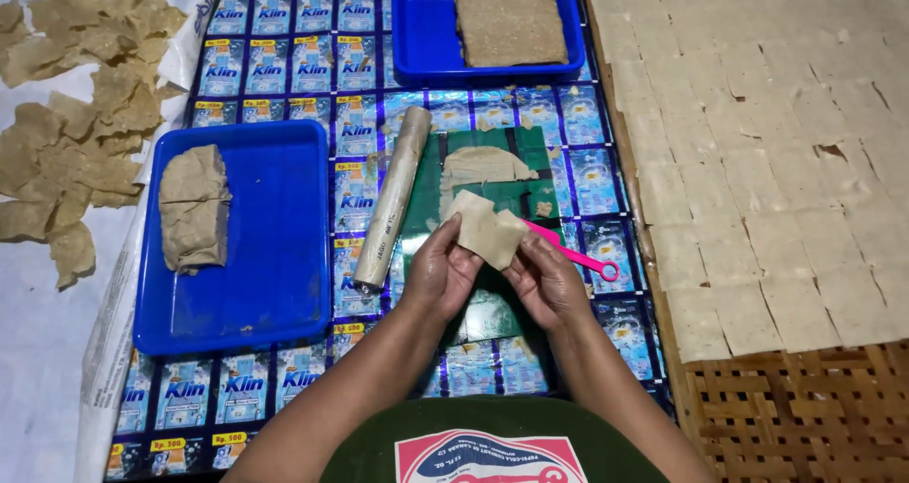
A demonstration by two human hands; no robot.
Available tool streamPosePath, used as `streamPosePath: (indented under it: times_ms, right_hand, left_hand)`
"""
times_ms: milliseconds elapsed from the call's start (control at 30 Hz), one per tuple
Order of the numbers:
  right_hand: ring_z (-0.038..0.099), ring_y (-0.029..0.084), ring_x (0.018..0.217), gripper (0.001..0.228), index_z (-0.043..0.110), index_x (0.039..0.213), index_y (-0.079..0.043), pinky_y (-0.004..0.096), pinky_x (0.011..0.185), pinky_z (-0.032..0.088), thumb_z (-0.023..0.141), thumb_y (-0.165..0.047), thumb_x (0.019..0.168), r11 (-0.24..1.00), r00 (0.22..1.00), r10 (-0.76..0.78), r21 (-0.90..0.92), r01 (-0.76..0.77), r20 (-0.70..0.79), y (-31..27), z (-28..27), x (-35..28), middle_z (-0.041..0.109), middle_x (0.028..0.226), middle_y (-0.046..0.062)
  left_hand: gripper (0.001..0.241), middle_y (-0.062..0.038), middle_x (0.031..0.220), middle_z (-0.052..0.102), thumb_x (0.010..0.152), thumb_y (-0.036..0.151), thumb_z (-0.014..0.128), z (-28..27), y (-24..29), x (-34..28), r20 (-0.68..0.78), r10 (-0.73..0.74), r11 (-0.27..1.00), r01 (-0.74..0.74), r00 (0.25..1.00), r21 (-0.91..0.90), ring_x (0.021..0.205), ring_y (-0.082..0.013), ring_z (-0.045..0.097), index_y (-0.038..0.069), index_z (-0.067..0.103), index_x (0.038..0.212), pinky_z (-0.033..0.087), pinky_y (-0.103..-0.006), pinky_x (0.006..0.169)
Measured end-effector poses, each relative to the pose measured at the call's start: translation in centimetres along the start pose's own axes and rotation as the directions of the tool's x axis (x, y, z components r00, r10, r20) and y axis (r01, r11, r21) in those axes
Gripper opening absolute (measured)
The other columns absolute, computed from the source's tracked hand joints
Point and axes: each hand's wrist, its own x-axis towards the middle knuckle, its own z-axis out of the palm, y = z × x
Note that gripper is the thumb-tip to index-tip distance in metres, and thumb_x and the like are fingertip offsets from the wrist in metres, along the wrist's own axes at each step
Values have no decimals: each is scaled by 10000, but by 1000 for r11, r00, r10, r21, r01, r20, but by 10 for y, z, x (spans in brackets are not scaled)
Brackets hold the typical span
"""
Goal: Flatten dough with a rolling pin and a scraper to make thin crackers and place them on a tray.
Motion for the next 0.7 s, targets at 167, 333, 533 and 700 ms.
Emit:
streamPosePath:
  times_ms: [167, 333, 533, 700]
  right_hand:
    - [754, 258, 989, 251, 668, 1216, -57, 370, 877, 629, 633, -55, 967, 993, 988, -10, -117, -8, -155, -17, -30, -32, 757, 1075, 125]
    - [748, 230, 936, 250, 676, 1201, -61, 311, 794, 640, 656, -56, 952, 972, 956, -75, -234, 7, -282, -48, -52, -83, 760, 1046, 112]
    - [724, 198, 869, 209, 682, 1125, -65, 304, 753, 627, 691, -34, 918, 957, 884, -189, -282, 68, -428, -76, -91, -145, 743, 958, 78]
    - [718, 196, 879, 186, 677, 1120, -57, 323, 730, 628, 679, -34, 936, 951, 814, -269, -278, 138, -514, -105, -138, -188, 732, 979, 66]
  left_hand:
    - [261, -167, 1132, 747, 949, 110, 704, -15, -45, 9, 9, -19, 988, 18, 1000, 156, 1049, -301, 738, 56, 702, 1204, 593, -442, 972]
    - [384, -158, 1148, 706, 971, 80, 656, -32, -107, 14, 37, -153, 947, 135, 988, 291, 1091, -280, 707, 53, 642, 1354, 562, -456, 1019]
    - [474, -164, 898, 699, 885, 59, 720, -38, -177, 22, 4, -278, 756, 216, 961, 617, 784, -251, 744, -8, 613, 1341, 659, -382, 717]
    - [806, -208, 1106, 609, 858, 19, 711, 19, -208, -9, 4, -408, 666, 294, 913, 685, 968, -253, 691, -90, 318, 1553, 625, -429, 883]
